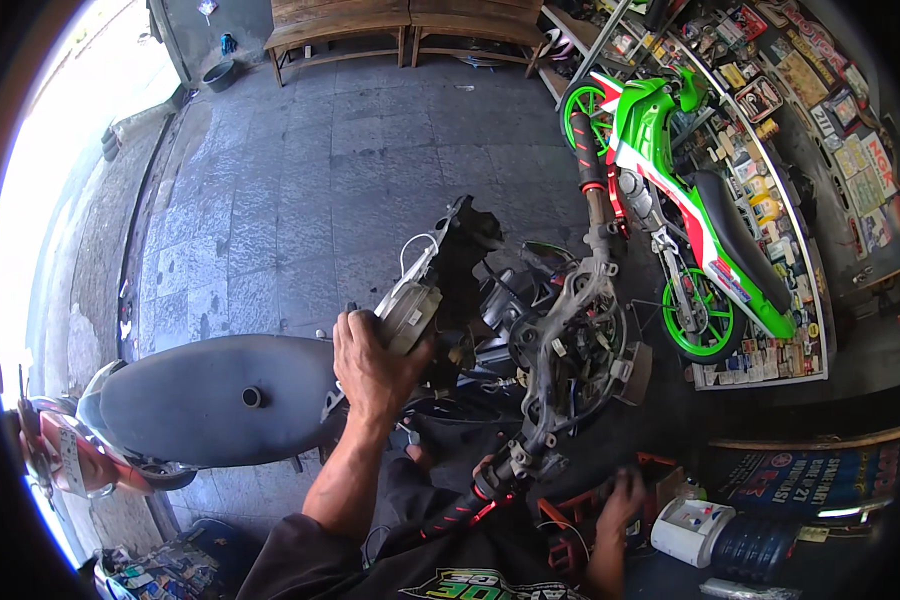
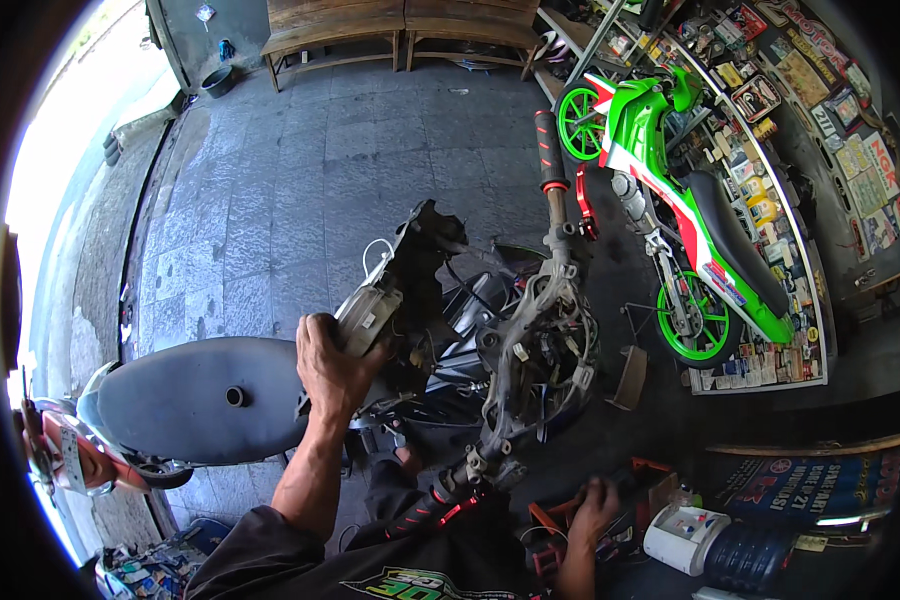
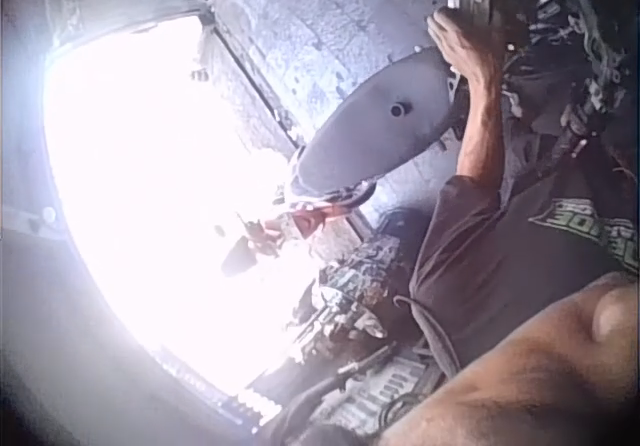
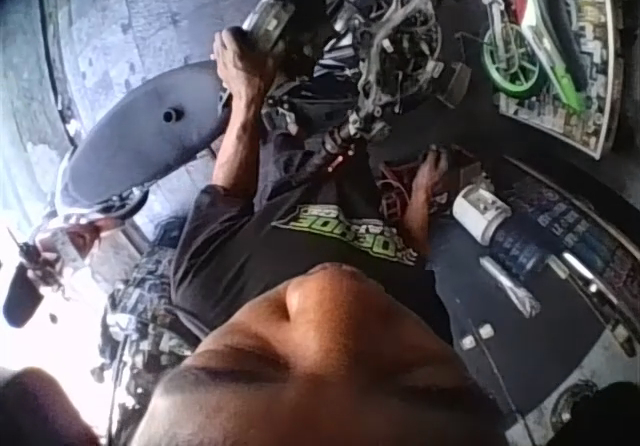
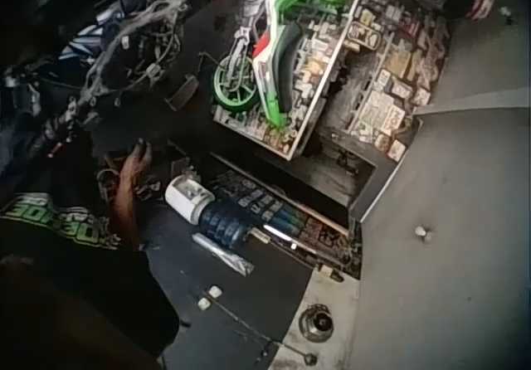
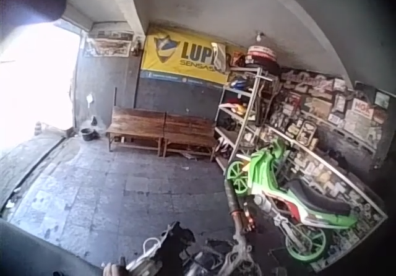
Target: The recorder is repairing wiring and reassembling the headlight housing on a motorcycle.
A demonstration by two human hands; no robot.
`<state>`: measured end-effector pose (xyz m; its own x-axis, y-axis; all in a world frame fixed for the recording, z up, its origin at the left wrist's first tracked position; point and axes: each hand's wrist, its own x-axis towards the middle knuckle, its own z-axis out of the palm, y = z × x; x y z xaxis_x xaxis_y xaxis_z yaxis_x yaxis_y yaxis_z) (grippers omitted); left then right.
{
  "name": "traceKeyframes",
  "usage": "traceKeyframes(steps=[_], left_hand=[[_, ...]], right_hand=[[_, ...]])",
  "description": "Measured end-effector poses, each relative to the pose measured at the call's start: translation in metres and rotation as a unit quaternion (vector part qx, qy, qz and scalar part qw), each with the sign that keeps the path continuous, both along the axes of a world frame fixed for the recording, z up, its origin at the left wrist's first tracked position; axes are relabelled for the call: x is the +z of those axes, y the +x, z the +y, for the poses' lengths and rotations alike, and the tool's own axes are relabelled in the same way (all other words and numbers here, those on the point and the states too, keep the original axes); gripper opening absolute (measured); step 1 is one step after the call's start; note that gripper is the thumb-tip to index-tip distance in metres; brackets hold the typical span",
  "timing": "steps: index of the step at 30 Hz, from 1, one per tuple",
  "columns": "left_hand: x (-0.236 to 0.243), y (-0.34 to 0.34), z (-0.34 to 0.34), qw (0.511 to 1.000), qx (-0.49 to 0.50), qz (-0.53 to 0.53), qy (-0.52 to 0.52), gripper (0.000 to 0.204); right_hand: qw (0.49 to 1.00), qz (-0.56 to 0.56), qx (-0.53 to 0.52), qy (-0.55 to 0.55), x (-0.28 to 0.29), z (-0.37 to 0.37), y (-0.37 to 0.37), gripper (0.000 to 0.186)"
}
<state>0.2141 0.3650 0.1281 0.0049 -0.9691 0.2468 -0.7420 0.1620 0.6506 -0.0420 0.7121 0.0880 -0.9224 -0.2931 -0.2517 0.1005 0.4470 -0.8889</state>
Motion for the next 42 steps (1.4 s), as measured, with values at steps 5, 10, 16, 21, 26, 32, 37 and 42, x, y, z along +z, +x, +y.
traceKeyframes(steps=[5, 10, 16, 21, 26, 32, 37, 42], left_hand=[[0.002, -0.012, 0.015, 0.999, 0.029, 0.016, -0.024, 0.059], [0.004, -0.017, 0.026, 0.998, 0.040, 0.024, -0.037, 0.060], [0.003, -0.017, 0.038, 0.997, 0.060, 0.043, -0.034, 0.060], [-0.014, -0.019, 0.041, 0.994, 0.052, 0.047, -0.083, 0.037], [-0.019, -0.019, 0.046, 0.992, 0.062, 0.053, -0.098, 0.028], [-0.028, -0.025, 0.052, 0.992, 0.052, 0.036, -0.109, 0.031], [-0.034, -0.024, 0.055, 0.993, 0.042, 0.019, -0.110, 0.037], [-0.033, -0.027, 0.065, 0.989, 0.036, 0.016, -0.141, 0.037]], right_hand=[[0.955, 0.184, 0.152, -0.178, 0.091, -0.096, 0.049, 0.019], [0.894, -0.152, 0.362, -0.216, 0.101, -0.175, 0.105, 0.042], [0.884, 0.054, 0.459, -0.072, 0.100, -0.243, 0.124, 0.047], [0.856, 0.261, 0.446, -0.013, 0.081, -0.275, 0.132, 0.064], [0.806, 0.322, 0.482, 0.122, 0.086, -0.289, 0.131, 0.067], [0.826, 0.277, 0.490, 0.021, 0.057, -0.301, 0.127, 0.080], [0.851, 0.214, 0.479, -0.021, 0.042, -0.304, 0.134, 0.083], [0.883, 0.112, 0.457, -0.013, 0.039, -0.310, 0.132, 0.082]])
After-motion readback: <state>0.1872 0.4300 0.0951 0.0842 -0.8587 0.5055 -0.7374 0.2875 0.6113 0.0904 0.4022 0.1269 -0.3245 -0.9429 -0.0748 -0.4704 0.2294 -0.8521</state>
